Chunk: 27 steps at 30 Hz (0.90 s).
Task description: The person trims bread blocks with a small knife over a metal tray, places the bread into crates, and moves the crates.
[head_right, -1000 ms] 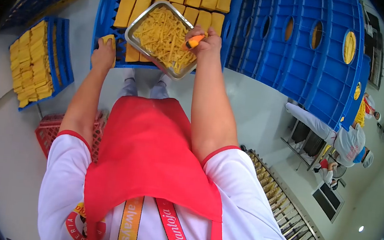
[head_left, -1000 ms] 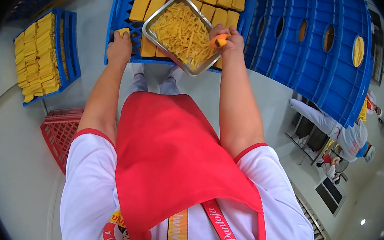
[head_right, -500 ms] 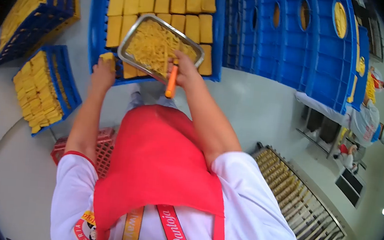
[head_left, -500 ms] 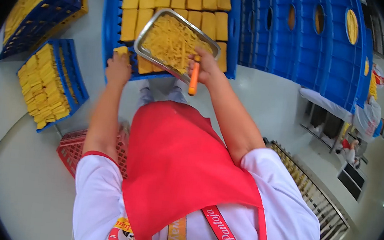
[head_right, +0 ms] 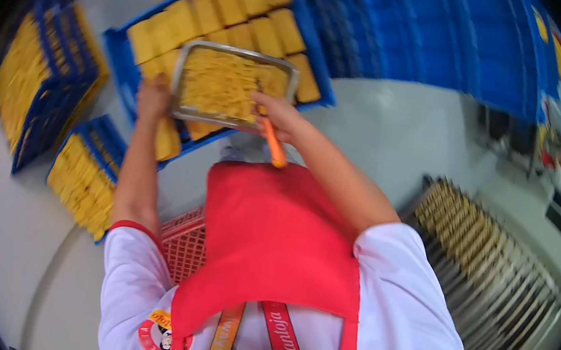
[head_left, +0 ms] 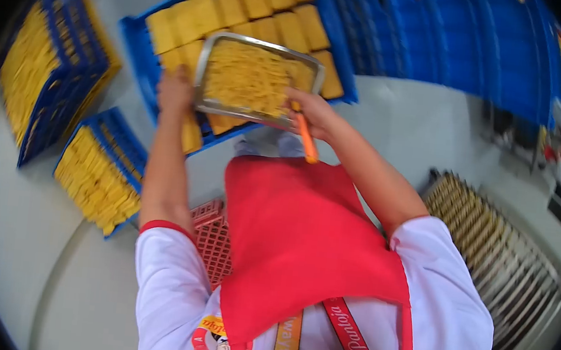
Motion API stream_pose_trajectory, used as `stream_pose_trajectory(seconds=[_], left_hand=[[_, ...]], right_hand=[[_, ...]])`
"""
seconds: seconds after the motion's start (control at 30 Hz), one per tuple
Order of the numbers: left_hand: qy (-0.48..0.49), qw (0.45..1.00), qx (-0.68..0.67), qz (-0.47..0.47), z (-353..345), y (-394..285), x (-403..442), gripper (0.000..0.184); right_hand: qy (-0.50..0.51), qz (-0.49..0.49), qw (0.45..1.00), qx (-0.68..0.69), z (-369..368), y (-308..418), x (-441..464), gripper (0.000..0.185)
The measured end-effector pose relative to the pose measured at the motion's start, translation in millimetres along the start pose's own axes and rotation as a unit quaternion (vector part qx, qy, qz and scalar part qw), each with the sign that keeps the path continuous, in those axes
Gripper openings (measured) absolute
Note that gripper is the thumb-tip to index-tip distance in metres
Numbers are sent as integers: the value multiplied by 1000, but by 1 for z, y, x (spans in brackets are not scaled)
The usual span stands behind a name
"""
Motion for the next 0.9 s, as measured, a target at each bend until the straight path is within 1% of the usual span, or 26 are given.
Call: stream_pose_trajectory(seconds=[0.03, 0.07, 0.13, 0.2, 0.23, 0.3, 0.33, 0.4, 0.43, 0.5, 0.53, 0.57, 0.6, 0.63, 0.67, 0.7, 0.73, 0.77, 0.8, 0.83, 0.87, 0.9], left_hand=[[11, 1000, -2, 5, -19, 13, 15, 50], [-5, 1000, -10, 7, -19, 17, 17, 46], [-35, 997, 6, -65, -14, 9, 23, 44], [-23, 997, -73, -19, -13, 19, 26, 45], [-19, 997, -75, -27, -13, 21, 26, 45], [3, 996, -90, 24, -14, 35, 27, 52], [5, 996, -90, 17, -13, 35, 28, 52], [23, 996, -44, 70, -10, 45, 28, 57], [22, 997, -44, 67, 0, 42, 24, 57], [-20, 988, -125, 85, 28, 46, 15, 60], [-56, 987, -119, 89, 43, 50, 14, 60], [-68, 987, -113, 91, 53, 51, 8, 60], [-141, 959, -229, 87, 71, 55, -4, 56], [-215, 912, -340, 76, 92, 62, -16, 51], [-90, 861, -483, 127, 71, 70, -13, 46], [-2, 726, -679, 109, 66, 37, -27, 40], [82, 551, -819, 137, 63, 2, -47, 34], [113, 505, -836, 184, 69, -27, -70, 35], [117, 476, -856, 166, 64, -43, -80, 32], [143, 414, -875, 204, 44, -57, -87, 27], [261, 409, -869, 99, 55, -98, -96, 18], [202, 383, -887, 162, 63, -116, -111, 14]], right_hand=[[-29, -5, 999, -12, 1, 9, -3, 36], [-37, -9, 999, 3, 5, 12, -2, 36], [-57, -10, 998, 21, 16, 17, 0, 36], [-44, -27, 997, 49, 18, 16, 5, 37], [-51, -26, 997, 55, 22, 18, 5, 37], [-24, -63, 990, 126, 19, 13, 6, 39], [-13, -69, 984, 164, 15, 12, 5, 39], [0, -67, 980, 185, 14, 14, 7, 39], [18, -71, 977, 200, 12, 14, 9, 39], [31, -63, 977, 203, 8, 16, 7, 38], [19, -55, 983, 172, 9, 20, 4, 38], [12, -45, 989, 137, 5, 26, 1, 37], [30, -40, 990, 131, -5, 31, -3, 37], [8, -25, 996, 81, -5, 35, -9, 37], [-16, -7, 999, 30, -3, 42, -15, 37], [2, 2, 1000, 21, -11, 46, -18, 37], [-3, 17, 1000, -21, -13, 49, -20, 38], [-8, 34, 997, -65, -15, 52, -21, 39], [-2, 43, 996, -76, -15, 52, -16, 39], [9, 50, 995, -90, -18, 51, -9, 40], [-14, 88, 990, -112, -16, 57, -7, 39], [-31, 126, 982, -135, -18, 63, -5, 39]])
Point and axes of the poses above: each hand's wrist, its own x-axis towards the middle knuckle, its own z-axis out of the back of the hand, y = z × x, the point moved 10 cm from there along x, towards the middle knuckle, and after that the axes turned 3 degrees about y, right-handed, at the moved point
